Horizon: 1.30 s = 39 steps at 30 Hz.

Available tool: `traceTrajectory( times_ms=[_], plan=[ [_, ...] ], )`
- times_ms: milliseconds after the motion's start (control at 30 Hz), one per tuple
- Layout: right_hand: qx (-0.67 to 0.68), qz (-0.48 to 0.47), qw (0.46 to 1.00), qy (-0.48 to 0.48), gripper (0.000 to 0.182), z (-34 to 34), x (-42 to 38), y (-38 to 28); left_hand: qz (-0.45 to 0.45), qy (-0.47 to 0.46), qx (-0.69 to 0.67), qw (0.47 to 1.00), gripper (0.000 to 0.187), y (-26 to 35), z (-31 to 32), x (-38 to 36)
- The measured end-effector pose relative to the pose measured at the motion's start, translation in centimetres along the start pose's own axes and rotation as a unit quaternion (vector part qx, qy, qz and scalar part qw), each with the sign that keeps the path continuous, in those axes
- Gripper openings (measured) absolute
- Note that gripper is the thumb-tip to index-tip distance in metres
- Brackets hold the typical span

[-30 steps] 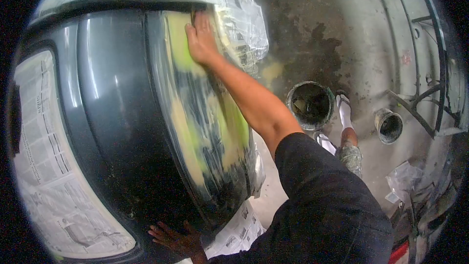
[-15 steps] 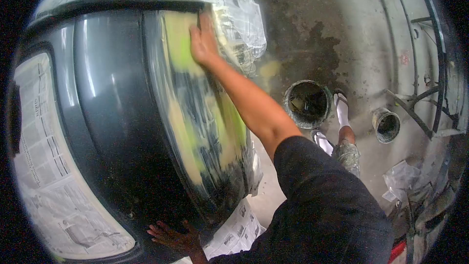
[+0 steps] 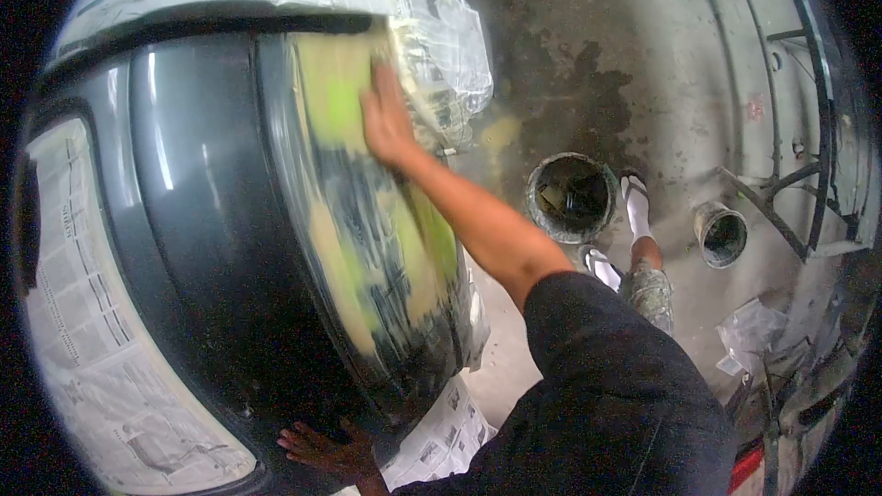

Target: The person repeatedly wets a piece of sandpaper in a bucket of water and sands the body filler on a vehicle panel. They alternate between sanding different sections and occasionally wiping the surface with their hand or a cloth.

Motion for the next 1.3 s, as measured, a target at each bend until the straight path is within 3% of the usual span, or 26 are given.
traceTrajectory(
  times_ms=[100, 233, 333, 400, 567, 667, 733, 867, 933, 1000, 1133, 1233, 1300],
  plan=[
    [-0.045, -0.005, 0.998, -0.043, 0.068, -1.4, -9.4, 1.9, 0.004, -0.017, 0.015, 1.000, 0.076, -0.4, 0.2, -0.5],
    [-0.067, 0.017, 0.997, -0.036, 0.067, -0.3, -5.9, 0.6, 0.005, -0.020, 0.010, 1.000, 0.079, -0.5, 0.2, -0.6],
    [-0.015, -0.015, 0.999, -0.032, 0.066, 0.8, 2.0, -1.3, 0.009, -0.019, 0.022, 1.000, 0.081, -0.3, 0.4, -0.5],
    [-0.069, -0.058, 0.996, -0.012, 0.066, 1.0, 4.1, -1.5, 0.011, -0.020, 0.028, 0.999, 0.083, -0.4, 0.5, -0.6],
    [-0.083, -0.096, 0.989, -0.072, 0.066, -1.0, -3.0, -0.2, 0.016, -0.037, 0.027, 0.999, 0.085, -0.5, 0.5, -0.6],
    [-0.076, -0.119, 0.988, -0.067, 0.067, -0.6, -0.4, 0.1, 0.010, -0.041, 0.020, 0.999, 0.083, -0.9, 0.9, -1.1],
    [-0.083, -0.080, 0.991, -0.067, 0.067, 0.3, 5.4, -0.3, 0.010, -0.039, 0.019, 0.999, 0.082, -0.9, 1.0, -1.2],
    [-0.088, -0.038, 0.992, -0.087, 0.067, -0.5, 6.1, 0.5, 0.016, -0.027, 0.012, 0.999, 0.080, -0.7, 0.5, -0.8],
    [-0.034, -0.141, 0.986, -0.082, 0.067, -1.4, 1.7, 0.6, 0.011, -0.027, 0.011, 0.999, 0.080, -0.7, 0.5, -0.7],
    [-0.032, -0.167, 0.982, -0.080, 0.066, -1.4, 0.7, 1.1, -0.002, -0.043, 0.024, 0.999, 0.080, -0.8, 0.8, -1.0],
    [-0.076, -0.074, 0.992, -0.067, 0.063, -0.2, 7.5, 0.4, 0.005, -0.046, 0.031, 0.998, 0.080, -1.2, 0.9, -1.6],
    [-0.140, -0.072, 0.982, -0.107, 0.057, 0.5, 8.9, -1.2, 0.002, -0.038, 0.031, 0.999, 0.081, -1.0, 0.7, -1.2],
    [-0.115, -0.074, 0.991, -0.006, 0.061, 1.3, 7.3, -1.9, 0.003, -0.034, 0.028, 0.999, 0.081, -1.0, 0.8, -1.2]
  ],
)
Point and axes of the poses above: each hand's wrist, its own x-axis towards the middle knuckle, its own z-axis out of the palm, y = z × x, the point moved 6 cm from there along x, towards the middle knuckle, and after that the axes turned 7 degrees about y, right-handed, at the moved point
